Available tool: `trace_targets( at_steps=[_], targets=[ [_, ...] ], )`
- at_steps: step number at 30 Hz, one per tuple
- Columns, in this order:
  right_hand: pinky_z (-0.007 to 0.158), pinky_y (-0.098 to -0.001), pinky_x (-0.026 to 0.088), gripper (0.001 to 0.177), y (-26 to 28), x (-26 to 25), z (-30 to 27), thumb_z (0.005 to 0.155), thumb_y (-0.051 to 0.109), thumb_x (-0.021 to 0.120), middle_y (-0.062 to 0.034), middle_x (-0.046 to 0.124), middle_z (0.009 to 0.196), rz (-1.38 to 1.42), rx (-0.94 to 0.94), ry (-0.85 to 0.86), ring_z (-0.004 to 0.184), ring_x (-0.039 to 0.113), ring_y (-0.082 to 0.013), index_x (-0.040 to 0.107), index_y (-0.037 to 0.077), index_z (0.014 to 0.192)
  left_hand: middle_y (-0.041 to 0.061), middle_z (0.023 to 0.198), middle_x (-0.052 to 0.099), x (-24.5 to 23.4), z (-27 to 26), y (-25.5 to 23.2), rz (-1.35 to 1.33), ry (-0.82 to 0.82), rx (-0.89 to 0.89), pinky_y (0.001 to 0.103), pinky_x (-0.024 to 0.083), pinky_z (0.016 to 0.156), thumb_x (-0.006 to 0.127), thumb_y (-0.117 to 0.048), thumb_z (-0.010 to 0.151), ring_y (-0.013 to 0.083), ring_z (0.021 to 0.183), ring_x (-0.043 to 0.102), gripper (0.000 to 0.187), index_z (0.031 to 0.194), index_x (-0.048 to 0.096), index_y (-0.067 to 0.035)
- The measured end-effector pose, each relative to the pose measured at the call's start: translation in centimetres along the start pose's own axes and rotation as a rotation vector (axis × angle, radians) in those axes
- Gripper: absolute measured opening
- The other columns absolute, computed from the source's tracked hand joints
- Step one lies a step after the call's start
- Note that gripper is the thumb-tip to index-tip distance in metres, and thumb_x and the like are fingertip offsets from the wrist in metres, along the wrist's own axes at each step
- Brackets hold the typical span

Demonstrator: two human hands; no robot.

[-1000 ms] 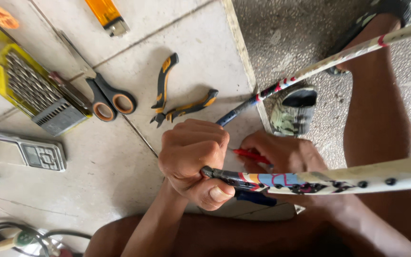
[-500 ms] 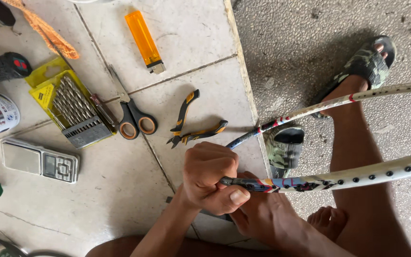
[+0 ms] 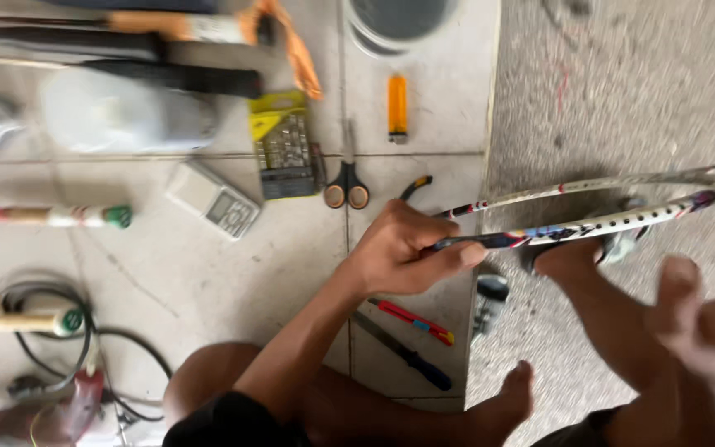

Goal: The person applies black tape to the frame of a badminton racket and uses a metal file to smooth parts of the frame while sitting on the floor among various tools.

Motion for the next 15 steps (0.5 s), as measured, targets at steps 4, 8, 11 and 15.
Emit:
trace_targets(
  at_steps=[4,8,11,15],
  targets=[
    [0.112,-0.0612,0.042,0.062,-5.8,2.2,11.9,0.101,0.022,0.056,-0.0405,0.048,0.132,1.300,0.323,-0.363,0.126,0.050,-0.0551,0.047,-0.027,0.138,0.004,0.061,0.021,-2.1,0.0,-4.7,0.042,-0.054,0.122,0.033,0.020,0.049,0.062,-0.022,0.098,0.0139,0.057,0.018,0.045,0.063,0.038,-0.008],
    [0.061,-0.0434,0.051,0.044,-2.4,5.6,10.4,0.097,0.034,0.076,-0.0149,0.069,0.082,1.157,0.141,-0.082,0.068,0.068,-0.0283,0.074,-0.008,0.107,-0.007,0.060,0.030,-4.8,-3.0,-4.8,0.035,-0.171,-0.018,0.028,0.021,0.049,0.066,-0.024,0.099,0.0046,0.057,0.028,0.045,0.063,0.040,-0.013],
    [0.049,-0.0388,0.038,0.034,-0.9,4.3,9.0,0.097,0.032,0.080,-0.0077,0.053,0.057,1.255,0.179,0.042,0.053,0.048,-0.0186,0.074,-0.001,0.098,-0.008,0.060,0.040,-7.1,-5.3,-6.8,0.116,-0.336,-0.254,0.026,0.027,0.053,0.061,-0.038,0.096,0.0031,0.059,0.035,0.045,0.061,0.046,-0.015],
    [0.051,-0.0337,0.030,0.032,0.2,1.3,8.0,0.100,0.026,0.078,-0.0050,0.051,0.053,1.437,0.169,0.210,0.050,0.038,-0.0130,0.070,0.001,0.082,0.000,0.079,0.064,-8.4,-10.1,-9.7,0.153,-0.429,-0.423,0.028,0.055,0.067,0.036,-0.062,0.095,0.0122,0.071,0.062,0.063,0.125,0.057,-0.011]
  ],
)
Point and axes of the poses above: each hand's wrist, its own z-axis towards the middle knuckle, its own x-axis out of the palm, y = z × x, the point moved 7 cm from there along z, towards the middle knuckle
